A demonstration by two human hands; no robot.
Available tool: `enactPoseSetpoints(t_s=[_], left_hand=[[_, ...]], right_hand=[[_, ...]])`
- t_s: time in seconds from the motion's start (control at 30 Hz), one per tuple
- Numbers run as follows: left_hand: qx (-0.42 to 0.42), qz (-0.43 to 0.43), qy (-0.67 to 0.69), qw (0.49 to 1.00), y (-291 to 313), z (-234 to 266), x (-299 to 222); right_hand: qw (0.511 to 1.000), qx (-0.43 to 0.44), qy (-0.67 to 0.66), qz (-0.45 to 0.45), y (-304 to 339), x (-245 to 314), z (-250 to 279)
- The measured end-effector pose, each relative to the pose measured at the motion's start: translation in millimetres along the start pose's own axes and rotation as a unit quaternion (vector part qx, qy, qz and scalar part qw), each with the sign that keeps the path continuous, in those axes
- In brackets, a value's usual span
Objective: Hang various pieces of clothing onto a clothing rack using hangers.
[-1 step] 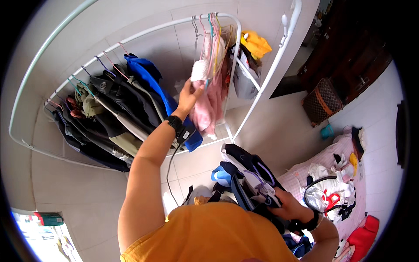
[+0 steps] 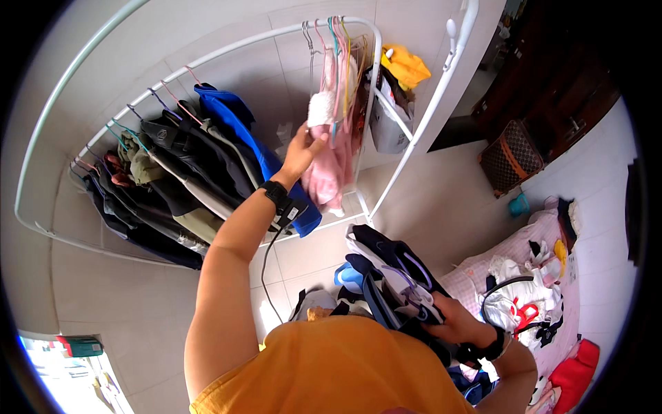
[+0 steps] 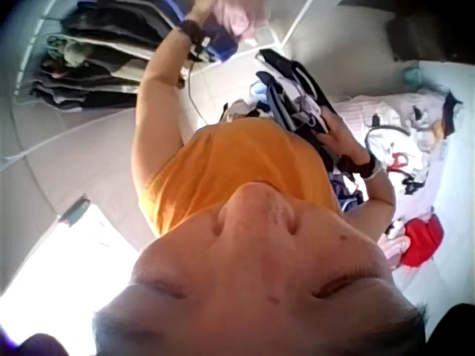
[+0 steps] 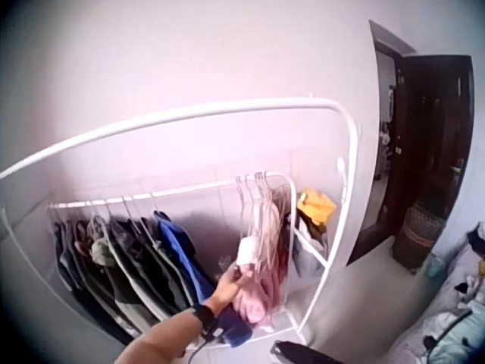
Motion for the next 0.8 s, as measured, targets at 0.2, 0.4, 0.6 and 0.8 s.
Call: enactPoseSetpoints(t_s=[0.2,0.4,0.6,0.8], left_hand=[[0.205,0.036,-0.062,0.976,-11.0,-20.5,-52.3],[0.393,0.1,-0.087,0.91,-21.5,-39.5,-82.6],[0.376,0.063,0.073,0.922,-27.1,12.7,-64.8],[-0.004,0.159,-0.209,0.965,38.5,76.6,41.8]], right_hand=[[0.999,-0.007,0.048,0.024,-59.1,15.9,17.3],[0.993,-0.036,0.034,0.103,-158.3,-1.0,-4.7],[0.975,-0.144,0.029,0.167,-252.8,-49.9,-1.3],[0.961,-0.235,0.039,0.138,-280.6,-42.7,22.3]])
Point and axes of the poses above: each hand's wrist, its own y-axis away from the middle knuckle, its own z-axis out of the back of the hand, x = y × z, the point moved 3 cm from there along -y, towards the middle knuckle, and after that the axes turned 13 degrees about -y, right-handed, at the moved point
